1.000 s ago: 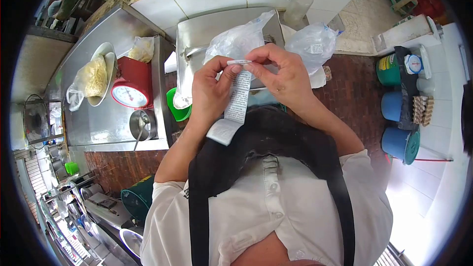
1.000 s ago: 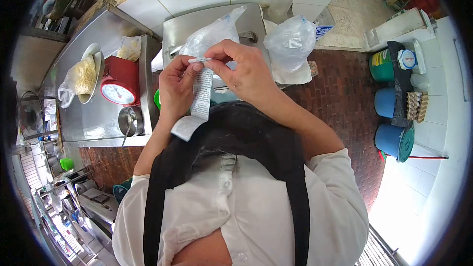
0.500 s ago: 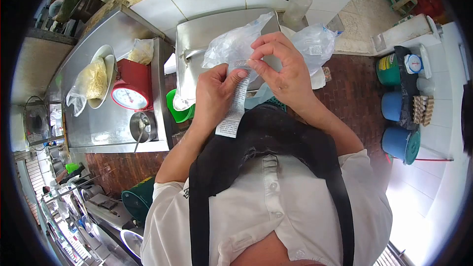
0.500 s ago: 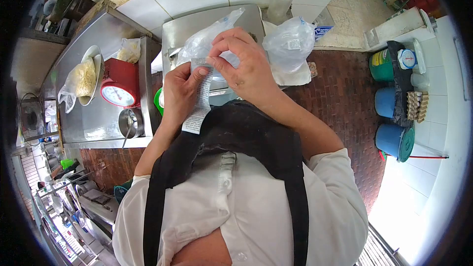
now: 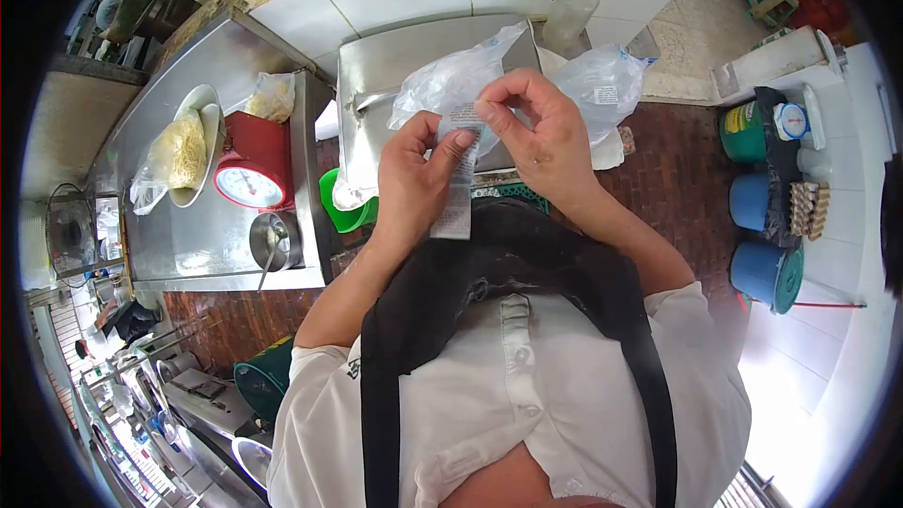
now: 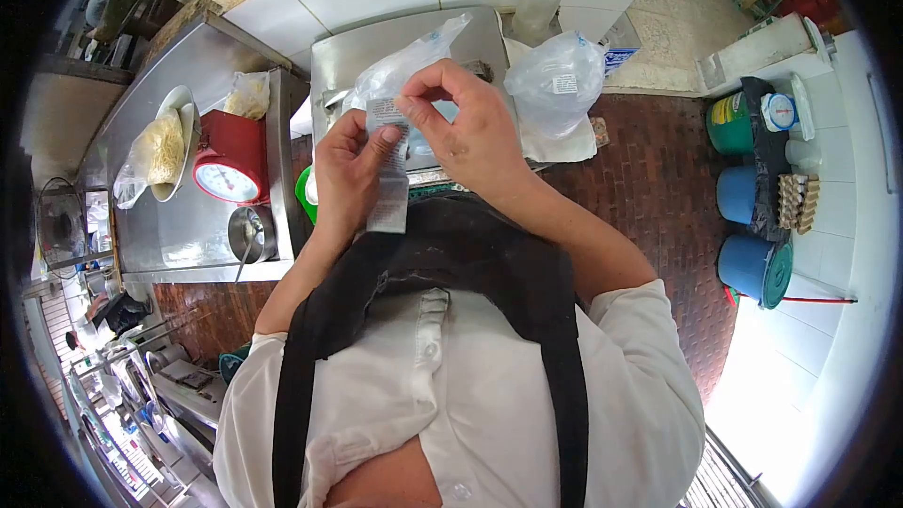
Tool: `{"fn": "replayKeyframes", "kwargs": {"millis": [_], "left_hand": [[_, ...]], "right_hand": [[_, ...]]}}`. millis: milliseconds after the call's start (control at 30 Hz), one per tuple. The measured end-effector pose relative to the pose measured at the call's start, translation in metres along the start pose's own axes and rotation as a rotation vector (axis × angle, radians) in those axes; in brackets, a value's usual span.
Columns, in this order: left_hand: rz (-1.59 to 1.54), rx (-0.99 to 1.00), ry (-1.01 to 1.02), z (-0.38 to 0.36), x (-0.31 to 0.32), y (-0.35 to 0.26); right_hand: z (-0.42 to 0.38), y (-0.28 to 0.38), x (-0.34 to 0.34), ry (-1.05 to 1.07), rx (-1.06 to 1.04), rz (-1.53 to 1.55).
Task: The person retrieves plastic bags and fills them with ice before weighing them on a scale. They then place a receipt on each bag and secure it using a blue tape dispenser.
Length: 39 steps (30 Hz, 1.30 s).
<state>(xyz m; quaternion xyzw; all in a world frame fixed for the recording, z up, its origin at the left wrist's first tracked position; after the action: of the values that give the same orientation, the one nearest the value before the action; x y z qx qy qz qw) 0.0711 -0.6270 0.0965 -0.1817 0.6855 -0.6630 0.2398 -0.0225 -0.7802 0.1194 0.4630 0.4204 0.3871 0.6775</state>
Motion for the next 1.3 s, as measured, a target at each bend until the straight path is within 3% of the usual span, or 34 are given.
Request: {"fn": "replayKeyframes", "kwargs": {"millis": [67,167,200,267,400,467,533,567,600,667,733,800,833,900,933,1000,1200,1300], "left_hand": [[0.074,-0.072,0.035,0.001,-0.004,0.004],[0.079,-0.134,0.047,0.001,-0.003,0.009],[0.076,-0.073,0.005,0.001,-0.001,0.005],[0.072,-0.015,-0.036,-0.001,-0.001,0.005],[0.116,0.008,0.004,-0.003,-0.003,0.009],[0.104,0.015,0.013,-0.002,-0.005,-0.002],[-0.103,-0.150,0.454,-0.001,-0.012,-0.018],[-0.050,-0.218,0.652,0.004,-0.020,-0.005],[-0.049,-0.213,0.650,0.003,-0.033,-0.002],[0.323,-0.034,0.731,-0.001,-0.057,-0.007],[0.974,-0.253,0.213,-0.010,-0.099,-0.004],[1.044,0.015,-0.194,0.000,-0.103,-0.040],[1.046,0.016,-0.197,0.008,-0.099,-0.040],[1.151,0.203,-0.127,0.031,-0.079,-0.039],[1.068,0.170,-0.009,0.044,-0.072,-0.030],[0.957,0.196,0.006,0.061,-0.042,-0.025],[0.962,0.182,0.022,0.085,-0.032,-0.002],[0.901,0.122,0.043,0.082,-0.032,-0.003]], "right_hand": [[0.004,-0.007,-0.002,-0.091,-0.287,-0.059],[0.007,-0.002,-0.012,-0.155,-0.346,-0.229],[0.005,0.001,-0.011,-0.156,-0.347,-0.229],[-0.004,0.004,-0.004,0.124,-0.094,-0.042],[-0.007,-0.006,0.001,0.199,0.033,-0.020],[-0.006,-0.008,0.000,0.233,0.034,0.147],[-0.006,-0.005,-0.002,0.296,0.073,0.297],[-0.006,-0.005,-0.004,0.366,0.111,0.445],[-0.005,-0.011,-0.008,0.367,0.107,0.442],[-0.006,-0.026,-0.022,0.257,0.007,-0.052],[-0.005,-0.029,-0.036,0.289,0.046,-0.133],[-0.005,-0.035,-0.034,0.332,0.096,-0.203],[0.001,-0.041,-0.030,0.302,0.093,-0.291],[0.014,-0.060,-0.020,0.271,0.085,-0.383],[0.020,-0.074,-0.014,0.196,0.033,-0.447],[0.025,-0.085,-0.008,0.123,-0.018,-0.515],[0.023,-0.094,-0.005,0.073,0.019,-0.342],[0.021,-0.110,0.008,0.000,0.158,-0.235]]}}
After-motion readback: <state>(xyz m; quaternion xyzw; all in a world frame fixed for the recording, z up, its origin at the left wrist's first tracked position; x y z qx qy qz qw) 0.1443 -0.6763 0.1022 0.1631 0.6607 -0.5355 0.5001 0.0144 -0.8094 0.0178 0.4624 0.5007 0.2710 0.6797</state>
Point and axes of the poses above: each hand's wrist, its own z-axis towards the middle knuckle, its own x-axis out of the palm, y = z × x, the point moved 1 cm from there along z, towards the middle knuckle, and after that the axes turned 14 degrees about y, right-handed, at the moved point
